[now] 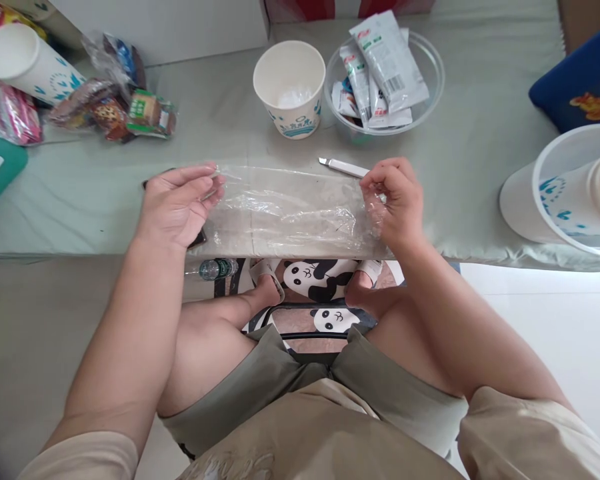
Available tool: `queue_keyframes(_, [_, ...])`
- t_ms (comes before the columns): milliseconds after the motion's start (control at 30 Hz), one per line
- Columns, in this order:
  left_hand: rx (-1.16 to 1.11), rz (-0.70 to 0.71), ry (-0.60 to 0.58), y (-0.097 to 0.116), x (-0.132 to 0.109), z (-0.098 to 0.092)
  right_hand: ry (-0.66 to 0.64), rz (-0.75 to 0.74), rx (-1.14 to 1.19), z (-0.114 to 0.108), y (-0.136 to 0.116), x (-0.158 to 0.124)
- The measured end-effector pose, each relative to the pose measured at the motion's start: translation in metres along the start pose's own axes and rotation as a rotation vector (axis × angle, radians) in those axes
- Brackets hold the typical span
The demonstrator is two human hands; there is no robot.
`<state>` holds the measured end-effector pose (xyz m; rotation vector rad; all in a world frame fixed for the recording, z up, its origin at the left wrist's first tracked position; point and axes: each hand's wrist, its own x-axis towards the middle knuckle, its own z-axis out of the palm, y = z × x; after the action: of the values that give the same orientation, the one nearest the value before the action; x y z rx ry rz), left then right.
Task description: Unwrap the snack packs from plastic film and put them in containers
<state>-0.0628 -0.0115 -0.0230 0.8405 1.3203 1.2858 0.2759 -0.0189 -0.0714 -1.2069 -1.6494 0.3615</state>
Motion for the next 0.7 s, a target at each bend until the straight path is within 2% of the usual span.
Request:
queue_keyframes(167, [0.06, -0.051, -0.079, 0.0, -0.002, -0.001, 0.046, 0.0, 0.058, 0.001, 0.002, 0.0])
queue_keyframes(333, [0.167, -0.062, -0.016, -0.002, 0.001, -0.003, 0.038, 0.093, 0.042, 0.005, 0.003, -0.001])
queue_keyframes(433, [0.17, -0.089, -0.021, 0.003, 0.0, 0.0, -0.003, 0.127, 0.012, 0.004, 0.003, 0.0])
queue_keyframes(600, [0.175, -0.223, -0.207, 0.01, -0.007, -0.001, -0.092, 0.147, -0.015, 0.004, 0.003, 0.002])
queue_keyframes(700, [0.25, -0.263, -0.274, 0.01, -0.009, -0.004, -0.122, 0.115, -0.032, 0.004, 0.006, 0.002])
